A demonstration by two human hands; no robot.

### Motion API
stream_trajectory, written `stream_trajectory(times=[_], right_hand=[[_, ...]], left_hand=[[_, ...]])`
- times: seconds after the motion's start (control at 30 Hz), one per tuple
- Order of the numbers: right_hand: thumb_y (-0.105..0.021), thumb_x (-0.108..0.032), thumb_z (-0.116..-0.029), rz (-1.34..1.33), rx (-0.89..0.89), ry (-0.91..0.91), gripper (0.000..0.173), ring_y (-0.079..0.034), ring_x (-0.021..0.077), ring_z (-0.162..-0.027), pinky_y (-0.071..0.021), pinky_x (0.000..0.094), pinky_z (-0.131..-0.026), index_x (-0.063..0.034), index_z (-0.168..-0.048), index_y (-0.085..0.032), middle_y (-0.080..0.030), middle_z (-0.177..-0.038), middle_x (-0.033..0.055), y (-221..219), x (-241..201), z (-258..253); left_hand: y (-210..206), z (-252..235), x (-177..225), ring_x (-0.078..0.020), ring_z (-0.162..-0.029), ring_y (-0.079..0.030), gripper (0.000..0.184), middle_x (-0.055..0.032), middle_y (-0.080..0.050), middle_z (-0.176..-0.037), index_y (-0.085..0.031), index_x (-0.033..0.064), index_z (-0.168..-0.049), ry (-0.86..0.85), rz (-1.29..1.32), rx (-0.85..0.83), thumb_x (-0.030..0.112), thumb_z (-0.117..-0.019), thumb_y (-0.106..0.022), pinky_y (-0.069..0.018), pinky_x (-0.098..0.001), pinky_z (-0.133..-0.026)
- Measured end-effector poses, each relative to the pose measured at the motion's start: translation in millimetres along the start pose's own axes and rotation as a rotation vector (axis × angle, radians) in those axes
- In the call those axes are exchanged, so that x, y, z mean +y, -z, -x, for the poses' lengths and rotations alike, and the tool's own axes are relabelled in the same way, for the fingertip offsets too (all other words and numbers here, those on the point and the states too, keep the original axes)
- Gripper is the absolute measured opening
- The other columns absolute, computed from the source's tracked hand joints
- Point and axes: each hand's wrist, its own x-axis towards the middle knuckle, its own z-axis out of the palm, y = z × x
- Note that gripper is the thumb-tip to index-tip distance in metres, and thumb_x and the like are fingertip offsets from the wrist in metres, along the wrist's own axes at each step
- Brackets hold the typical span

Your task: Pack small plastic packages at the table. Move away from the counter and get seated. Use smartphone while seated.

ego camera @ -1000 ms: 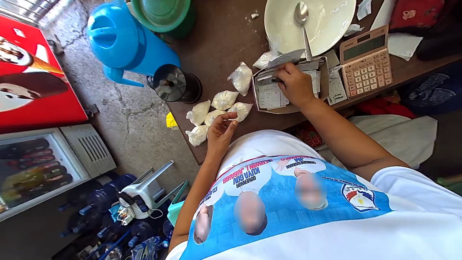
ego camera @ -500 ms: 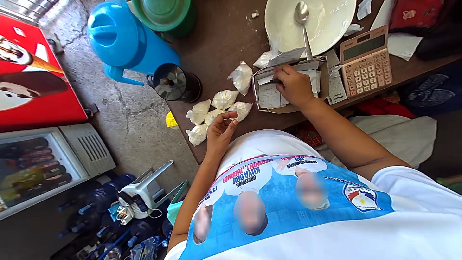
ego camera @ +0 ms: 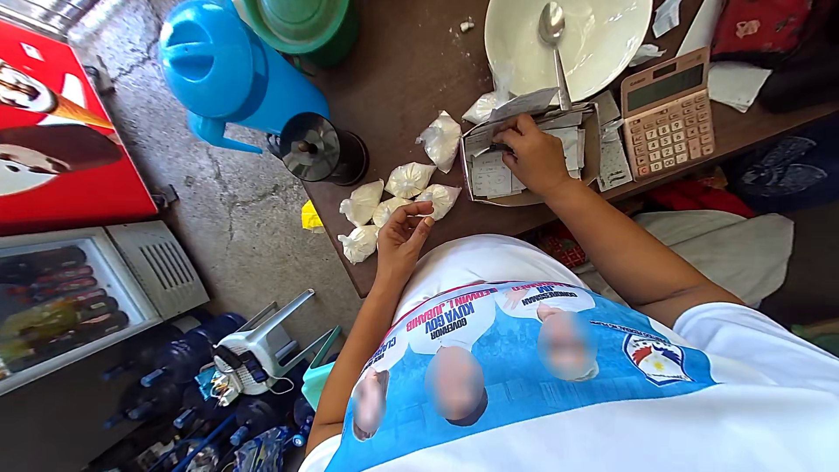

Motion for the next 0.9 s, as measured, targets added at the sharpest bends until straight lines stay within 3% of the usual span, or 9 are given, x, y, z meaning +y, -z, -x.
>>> stream_trajectory(times=[0.2, 0.33, 0.47, 0.73, 0.9], right_hand=[[-0.061, 0.003, -0.0933, 0.002, 0.004, 0.032, 0.025, -0.072, 0.0416, -0.094, -0.0573, 0.0596, -0.070, -0.0014, -0.116, -0.071, -0.061, -0.140, 0.0166, -2, 2, 2], [-0.062, 0.003, -0.0935, 0.018, -0.001, 0.048, 0.033, -0.071, 0.0427, -0.099, -0.0572, 0.0604, -0.072, -0.0034, -0.125, -0.068, -0.063, -0.138, 0.0168, -2, 2, 0], [-0.063, 0.002, -0.0932, 0.023, -0.007, 0.039, 0.041, -0.071, 0.0451, -0.091, -0.0563, 0.0612, -0.068, -0.0050, -0.134, -0.065, -0.064, -0.128, 0.0226, -2, -1, -2], [-0.062, 0.004, -0.0927, -0.002, -0.017, 0.036, 0.027, -0.070, 0.0456, -0.090, -0.0565, 0.0613, -0.069, -0.0023, -0.118, -0.072, -0.065, -0.123, 0.0247, -2, -5, 0], [-0.060, 0.004, -0.0952, 0.016, -0.007, 0.026, 0.041, -0.071, 0.0447, -0.087, -0.0563, 0.0604, -0.066, -0.0062, -0.135, -0.063, -0.064, -0.130, 0.0218, -3, 1, 7]], left_hand=[[0, -1, -1, -0.0112, -0.096, -0.070, 0.026, -0.0061, -0.070, -0.118, -0.063, -0.0013, -0.123, -0.011, -0.006, -0.006, 0.002, -0.0971, -0.061, -0.0591, -0.0304, -0.089], [0, 0, -2, -0.0109, -0.096, -0.070, 0.027, -0.0058, -0.070, -0.118, -0.063, -0.0008, -0.124, -0.007, -0.010, -0.009, 0.002, -0.0972, -0.060, -0.0592, -0.0303, -0.088], [0, 1, 0, -0.0102, -0.096, -0.070, 0.027, -0.0054, -0.070, -0.119, -0.063, 0.0001, -0.124, -0.004, -0.016, -0.015, 0.003, -0.0976, -0.061, -0.0590, -0.0295, -0.088], [1, 5, 1, -0.0086, -0.095, -0.069, 0.027, -0.0033, -0.069, -0.121, -0.063, 0.0040, -0.126, 0.004, -0.040, -0.028, 0.005, -0.0995, -0.061, -0.0586, -0.0276, -0.086], [-1, 1, -2, -0.0113, -0.096, -0.070, 0.027, -0.0064, -0.070, -0.118, -0.062, -0.0014, -0.124, -0.012, 0.005, -0.006, 0.002, -0.0971, -0.061, -0.0590, -0.0300, -0.089]])
